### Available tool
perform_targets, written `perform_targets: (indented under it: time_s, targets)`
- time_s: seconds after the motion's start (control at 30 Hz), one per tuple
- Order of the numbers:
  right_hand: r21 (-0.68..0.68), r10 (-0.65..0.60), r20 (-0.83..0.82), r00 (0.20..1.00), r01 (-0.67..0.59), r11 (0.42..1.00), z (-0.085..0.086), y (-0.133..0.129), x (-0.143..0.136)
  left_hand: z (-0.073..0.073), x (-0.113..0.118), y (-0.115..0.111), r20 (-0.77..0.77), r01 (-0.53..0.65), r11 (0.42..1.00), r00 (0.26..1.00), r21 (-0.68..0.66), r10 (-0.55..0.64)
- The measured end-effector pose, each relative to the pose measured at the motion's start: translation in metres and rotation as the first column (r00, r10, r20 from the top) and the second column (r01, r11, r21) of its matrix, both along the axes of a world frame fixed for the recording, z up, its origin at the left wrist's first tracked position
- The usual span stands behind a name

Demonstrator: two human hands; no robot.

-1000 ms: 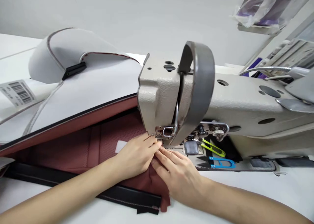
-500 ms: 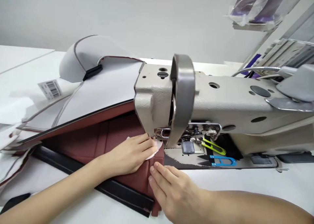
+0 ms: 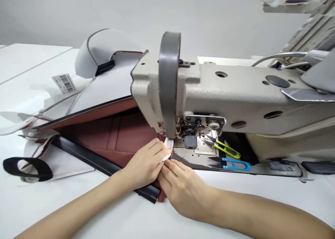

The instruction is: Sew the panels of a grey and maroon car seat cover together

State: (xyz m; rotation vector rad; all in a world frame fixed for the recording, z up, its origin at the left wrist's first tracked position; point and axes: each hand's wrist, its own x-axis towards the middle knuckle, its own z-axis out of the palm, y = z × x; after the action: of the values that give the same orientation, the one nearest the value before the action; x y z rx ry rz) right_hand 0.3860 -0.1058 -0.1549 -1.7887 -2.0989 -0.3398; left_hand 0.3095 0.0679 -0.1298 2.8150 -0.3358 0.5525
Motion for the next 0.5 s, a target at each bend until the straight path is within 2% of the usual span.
perform_targets:
  time_s: [0.17,0.37,0.5]
  targets:
    - [-0.01,-0.043,-0.025,0.999,0.043,0.999,-0.003,0.01,0.009,0.001,0.012,0.008,0.017,-0.042,0.997,0.999,0.061,0.042]
    - [0.03,-0.029,-0.008,1.0,0.029,0.999,0.002,0.007,0.01,-0.003,0.013,0.016,0.151,-0.05,0.997,0.988,0.061,0.04]
    - [0.07,0.0,0.016,1.0,-0.001,0.998,0.004,0.001,0.004,-0.003,0.012,0.017,0.12,0.014,0.996,0.992,0.084,-0.024]
